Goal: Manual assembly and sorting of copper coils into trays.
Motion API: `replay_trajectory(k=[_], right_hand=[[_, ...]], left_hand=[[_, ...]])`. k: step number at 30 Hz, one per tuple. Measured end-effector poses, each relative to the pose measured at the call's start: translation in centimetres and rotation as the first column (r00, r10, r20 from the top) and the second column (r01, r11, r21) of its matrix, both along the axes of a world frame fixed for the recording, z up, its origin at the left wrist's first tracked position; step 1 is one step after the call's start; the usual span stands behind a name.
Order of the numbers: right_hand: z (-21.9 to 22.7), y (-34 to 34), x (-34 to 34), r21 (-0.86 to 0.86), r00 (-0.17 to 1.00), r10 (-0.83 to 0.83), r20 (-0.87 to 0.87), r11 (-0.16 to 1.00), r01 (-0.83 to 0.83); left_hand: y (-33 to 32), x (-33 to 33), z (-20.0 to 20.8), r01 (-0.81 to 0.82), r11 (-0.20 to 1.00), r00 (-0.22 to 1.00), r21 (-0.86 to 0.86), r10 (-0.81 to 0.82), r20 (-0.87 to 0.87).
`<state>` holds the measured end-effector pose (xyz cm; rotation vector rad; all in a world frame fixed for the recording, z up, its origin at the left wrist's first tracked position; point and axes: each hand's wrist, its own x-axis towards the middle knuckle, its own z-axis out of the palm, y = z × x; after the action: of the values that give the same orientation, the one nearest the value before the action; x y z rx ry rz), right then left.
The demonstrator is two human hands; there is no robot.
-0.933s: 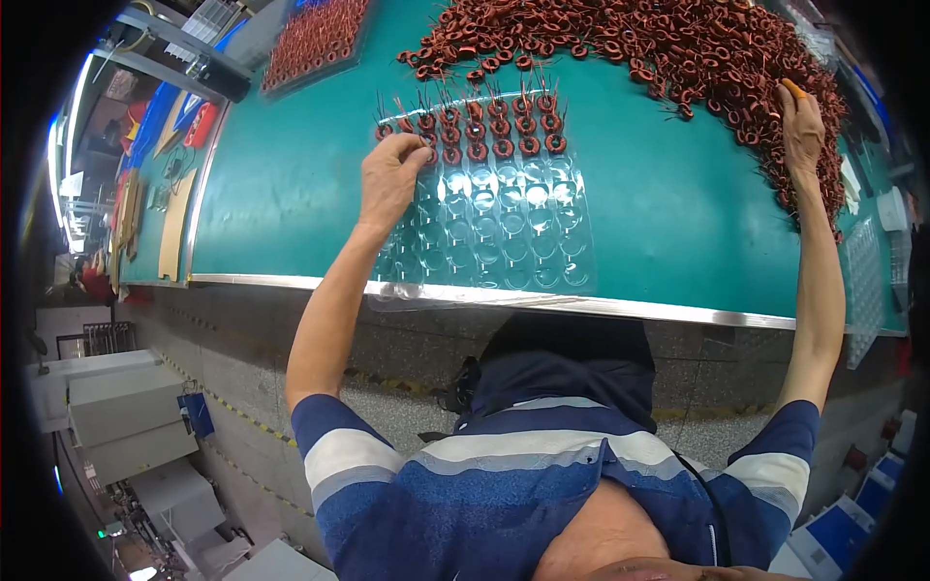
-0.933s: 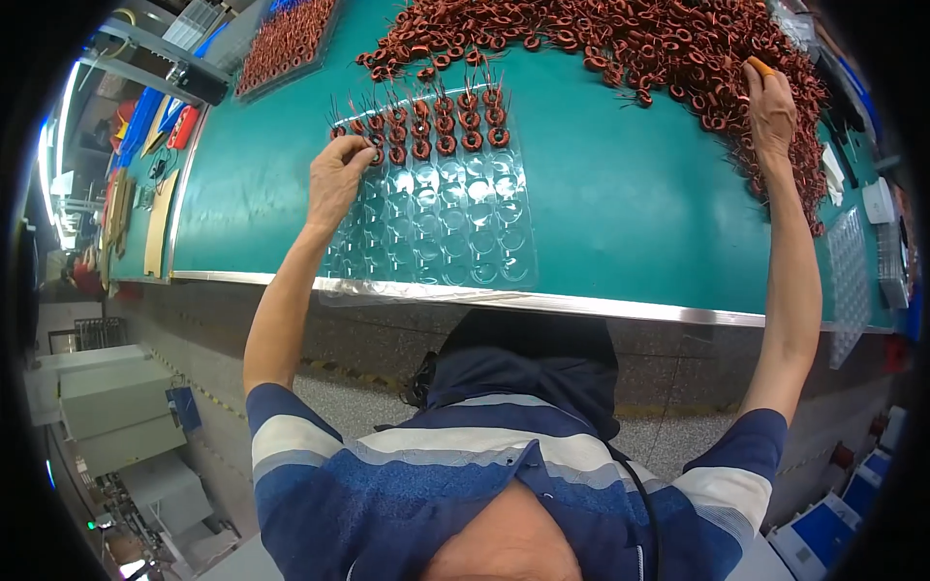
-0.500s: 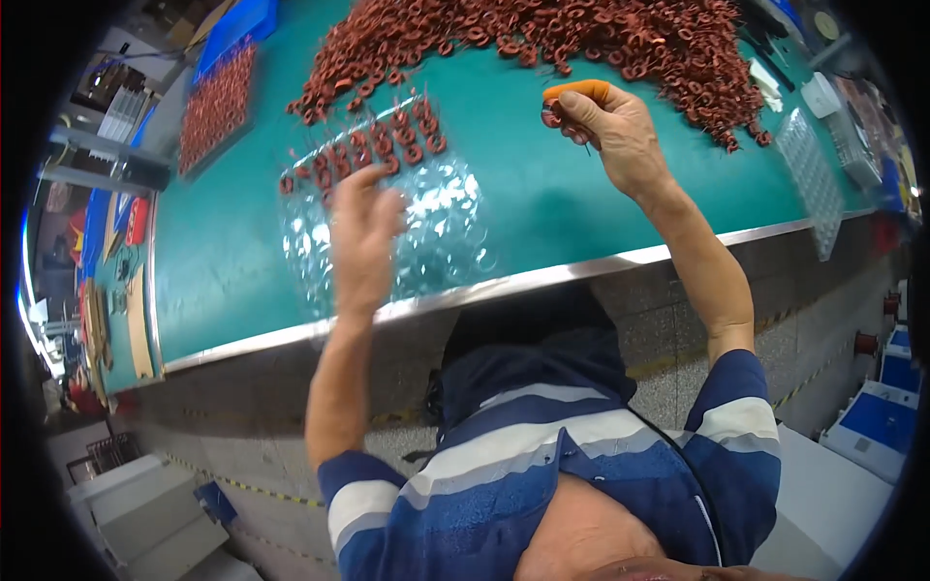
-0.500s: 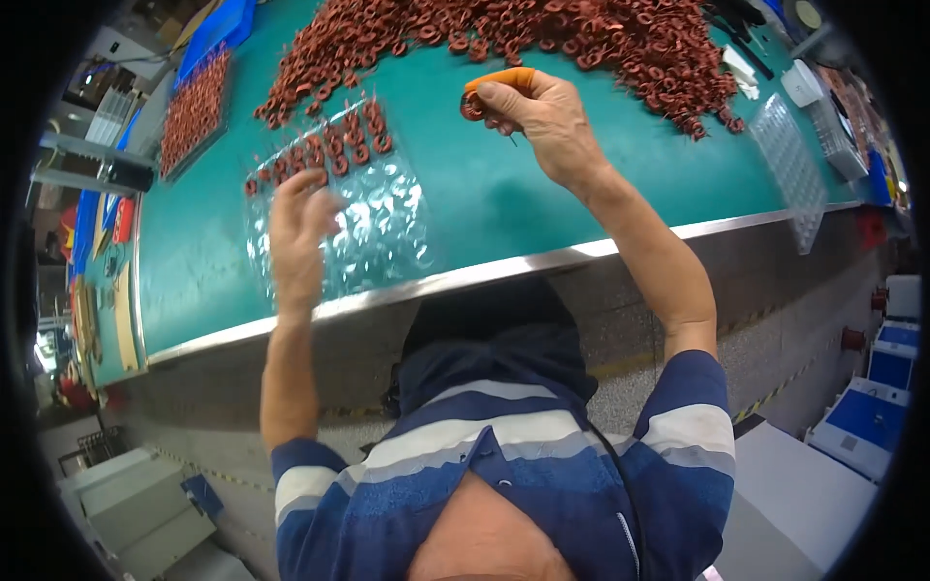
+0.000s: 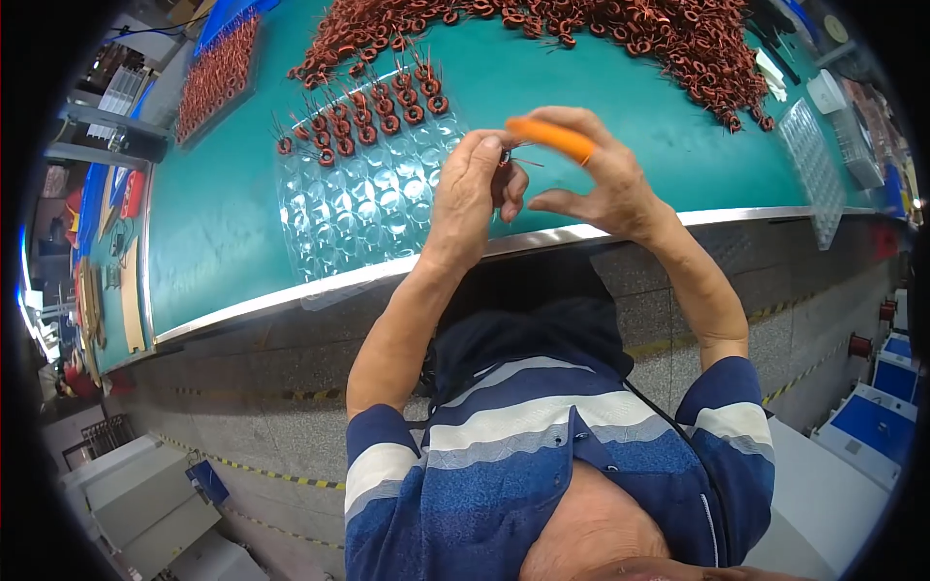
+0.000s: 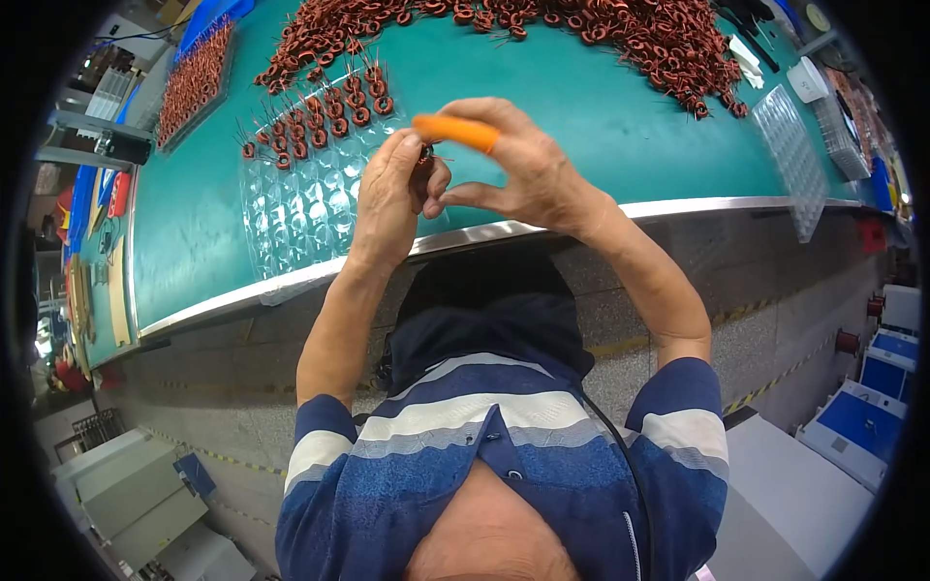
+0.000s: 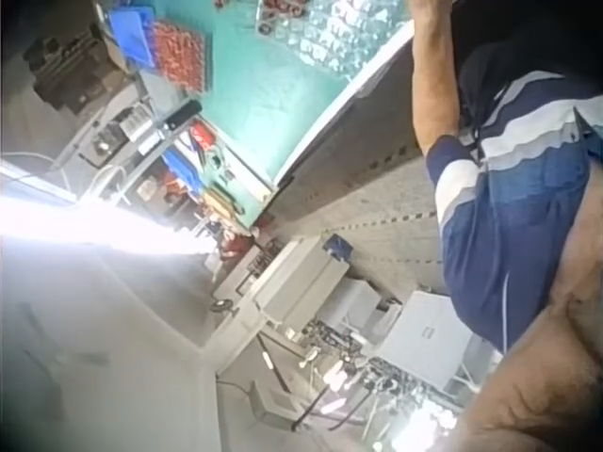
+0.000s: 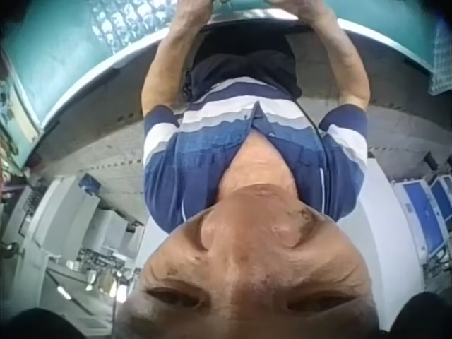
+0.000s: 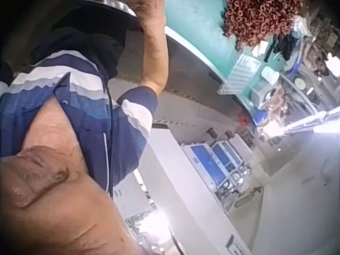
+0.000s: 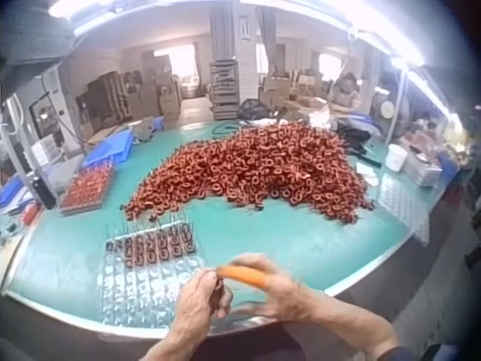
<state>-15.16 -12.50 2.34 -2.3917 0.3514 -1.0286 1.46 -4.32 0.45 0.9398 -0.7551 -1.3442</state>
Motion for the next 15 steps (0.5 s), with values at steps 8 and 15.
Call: replay_trajectory(k=[8, 15], right_hand=[[-1.5, 0.4, 0.9, -0.093, 0.980, -0.144, 0.134, 0.983, 0.157], [-1.8, 0.6, 0.1, 0.506, 0.977, -0.201, 0.066, 0.851, 0.141]], left_hand=[[0.5, -1.7, -1.1, 0.041, 0.999, 0.998, -0.004, -0.042, -0.041], [1.1, -1.6, -1.7, -0.036, 0.957, 0.796, -0.288, 0.201, 0.571]])
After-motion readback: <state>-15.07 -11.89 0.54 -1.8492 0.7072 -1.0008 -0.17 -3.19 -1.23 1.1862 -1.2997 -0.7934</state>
